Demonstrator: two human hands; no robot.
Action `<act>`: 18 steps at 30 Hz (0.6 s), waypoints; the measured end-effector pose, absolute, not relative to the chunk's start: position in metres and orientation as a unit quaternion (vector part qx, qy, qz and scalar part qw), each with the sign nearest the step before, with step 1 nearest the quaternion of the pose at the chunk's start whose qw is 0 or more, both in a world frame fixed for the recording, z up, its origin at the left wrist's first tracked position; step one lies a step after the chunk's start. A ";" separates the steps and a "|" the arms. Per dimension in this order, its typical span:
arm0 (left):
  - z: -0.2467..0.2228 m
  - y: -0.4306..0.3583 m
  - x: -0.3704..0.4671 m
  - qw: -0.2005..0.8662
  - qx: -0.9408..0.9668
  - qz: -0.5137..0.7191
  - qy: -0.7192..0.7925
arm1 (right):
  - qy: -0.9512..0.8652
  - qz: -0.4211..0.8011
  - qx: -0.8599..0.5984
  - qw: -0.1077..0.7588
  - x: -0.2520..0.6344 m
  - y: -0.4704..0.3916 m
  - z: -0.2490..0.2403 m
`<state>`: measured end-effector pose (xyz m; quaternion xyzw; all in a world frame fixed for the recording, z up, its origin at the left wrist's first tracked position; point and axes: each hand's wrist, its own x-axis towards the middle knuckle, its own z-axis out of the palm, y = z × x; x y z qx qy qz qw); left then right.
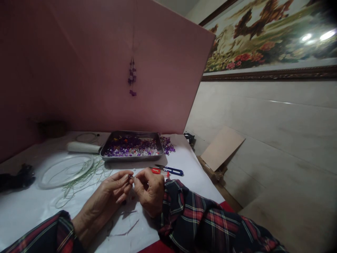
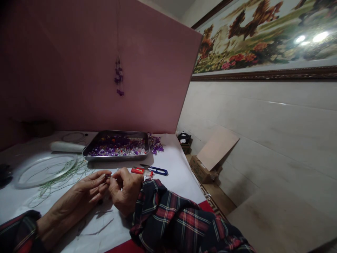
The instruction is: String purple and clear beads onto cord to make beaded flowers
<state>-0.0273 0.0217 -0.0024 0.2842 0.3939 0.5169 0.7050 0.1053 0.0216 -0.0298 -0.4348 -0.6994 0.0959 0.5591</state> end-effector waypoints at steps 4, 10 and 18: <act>-0.004 0.022 -0.029 0.705 0.286 0.515 0.396 | -0.696 0.096 -0.437 0.562 0.105 0.020 -0.027; -0.004 0.022 -0.029 0.709 0.280 0.513 0.394 | -0.695 0.092 -0.434 0.566 0.105 0.022 -0.029; -0.002 0.022 -0.028 0.699 0.280 0.517 0.408 | -0.691 0.107 -0.432 0.569 0.106 0.021 -0.027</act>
